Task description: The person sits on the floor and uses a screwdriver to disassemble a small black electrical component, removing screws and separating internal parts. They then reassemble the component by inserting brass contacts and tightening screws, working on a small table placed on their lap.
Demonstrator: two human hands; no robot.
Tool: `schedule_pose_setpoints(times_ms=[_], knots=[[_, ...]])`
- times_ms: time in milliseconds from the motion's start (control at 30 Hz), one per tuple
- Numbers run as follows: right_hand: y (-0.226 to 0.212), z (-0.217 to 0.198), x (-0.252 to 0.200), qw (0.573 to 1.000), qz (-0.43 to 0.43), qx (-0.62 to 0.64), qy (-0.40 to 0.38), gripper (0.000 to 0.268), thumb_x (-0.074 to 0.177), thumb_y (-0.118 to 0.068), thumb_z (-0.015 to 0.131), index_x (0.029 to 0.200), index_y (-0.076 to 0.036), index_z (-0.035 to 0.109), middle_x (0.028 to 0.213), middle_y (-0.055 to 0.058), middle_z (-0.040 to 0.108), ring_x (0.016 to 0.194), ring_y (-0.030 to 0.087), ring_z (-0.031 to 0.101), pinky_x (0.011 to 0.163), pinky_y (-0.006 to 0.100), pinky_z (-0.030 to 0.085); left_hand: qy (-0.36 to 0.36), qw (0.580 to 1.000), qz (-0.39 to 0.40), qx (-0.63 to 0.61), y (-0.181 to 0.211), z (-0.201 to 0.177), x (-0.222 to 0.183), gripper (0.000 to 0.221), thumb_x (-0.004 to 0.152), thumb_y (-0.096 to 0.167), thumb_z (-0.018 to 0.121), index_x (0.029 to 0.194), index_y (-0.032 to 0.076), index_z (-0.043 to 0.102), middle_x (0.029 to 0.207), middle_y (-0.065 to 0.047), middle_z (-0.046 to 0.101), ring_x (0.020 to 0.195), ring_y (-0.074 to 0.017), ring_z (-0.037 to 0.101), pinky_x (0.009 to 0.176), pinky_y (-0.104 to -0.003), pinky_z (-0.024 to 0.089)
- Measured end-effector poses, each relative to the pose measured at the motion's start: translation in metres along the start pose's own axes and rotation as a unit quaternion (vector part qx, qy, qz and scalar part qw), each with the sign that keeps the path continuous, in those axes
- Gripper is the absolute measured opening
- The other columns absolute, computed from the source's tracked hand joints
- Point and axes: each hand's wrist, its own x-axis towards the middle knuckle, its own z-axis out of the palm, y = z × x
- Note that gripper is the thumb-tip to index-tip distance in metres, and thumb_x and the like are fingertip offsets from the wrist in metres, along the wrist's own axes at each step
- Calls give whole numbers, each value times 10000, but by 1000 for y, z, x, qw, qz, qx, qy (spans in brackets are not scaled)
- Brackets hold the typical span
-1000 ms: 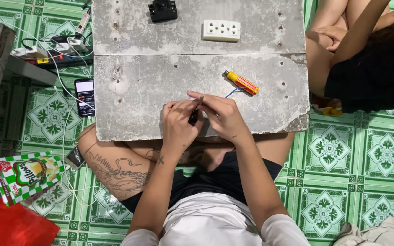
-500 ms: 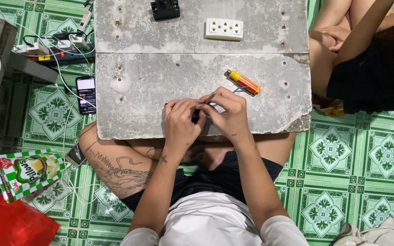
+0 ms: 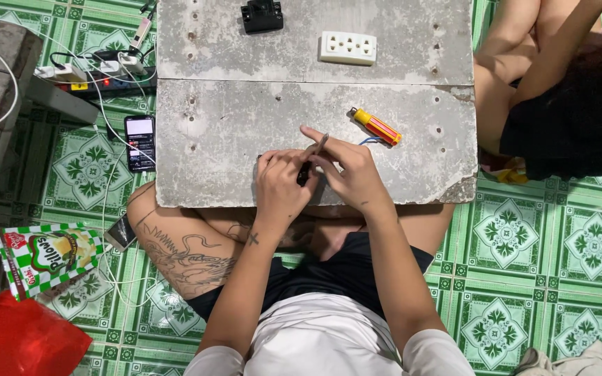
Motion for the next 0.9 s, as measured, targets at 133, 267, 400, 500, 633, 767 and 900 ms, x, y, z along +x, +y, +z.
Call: schedule_pose_setpoints(times_ms=[133,267,400,500,633,767,900], knots=[[2,9,-5,999,-3,-16,44,101,930,-14,762,1019,-48,728,877,88,764,816,333,759,735,400,601,3,1000,-1,5,-3,4,-1,253,794,166,742,1044,129,749,917,0,755,963,-198,733,987,-401,481],[10,13,-8,996,-16,-25,81,121,866,-62,859,877,-58,738,858,82,740,811,312,739,751,401,587,-17,1000,-12,-21,-13,9,-7,313,740,195,771,1050,167,737,950,24,750,995,-183,718,1017,-402,459],[3,13,-7,995,9,-5,99,116,835,-45,903,849,-50,788,780,84,749,695,265,722,663,345,559,-17,999,-22,-29,-14,12,-8,299,717,205,801,1001,202,707,947,47,742,1005,-171,715,1027,-395,456],[7,11,-6,996,12,-26,88,123,841,-33,907,920,-67,820,768,72,751,671,240,712,629,322,533,9,1000,-16,-14,-11,12,-5,188,763,188,781,939,185,713,925,56,741,971,-154,718,996,-376,472],[4,12,-3,997,12,-34,62,138,838,5,898,921,-79,828,736,72,727,593,207,645,576,306,477,12,1000,-13,-15,-13,10,-6,218,762,200,769,969,185,703,944,37,737,990,-170,714,997,-390,476],[-5,10,2,999,4,-41,9,238,868,49,823,1059,-93,827,774,76,749,535,216,595,531,323,450,13,1000,-9,-26,-15,12,-8,221,754,213,790,952,148,715,914,3,747,976,-200,726,991,-405,486],[-5,12,4,999,-17,-20,-21,382,887,129,740,1246,0,756,815,122,777,574,284,665,543,357,495,23,1000,-7,-9,-6,2,-3,172,713,161,810,845,95,722,814,-35,741,914,-229,735,992,-424,492]])
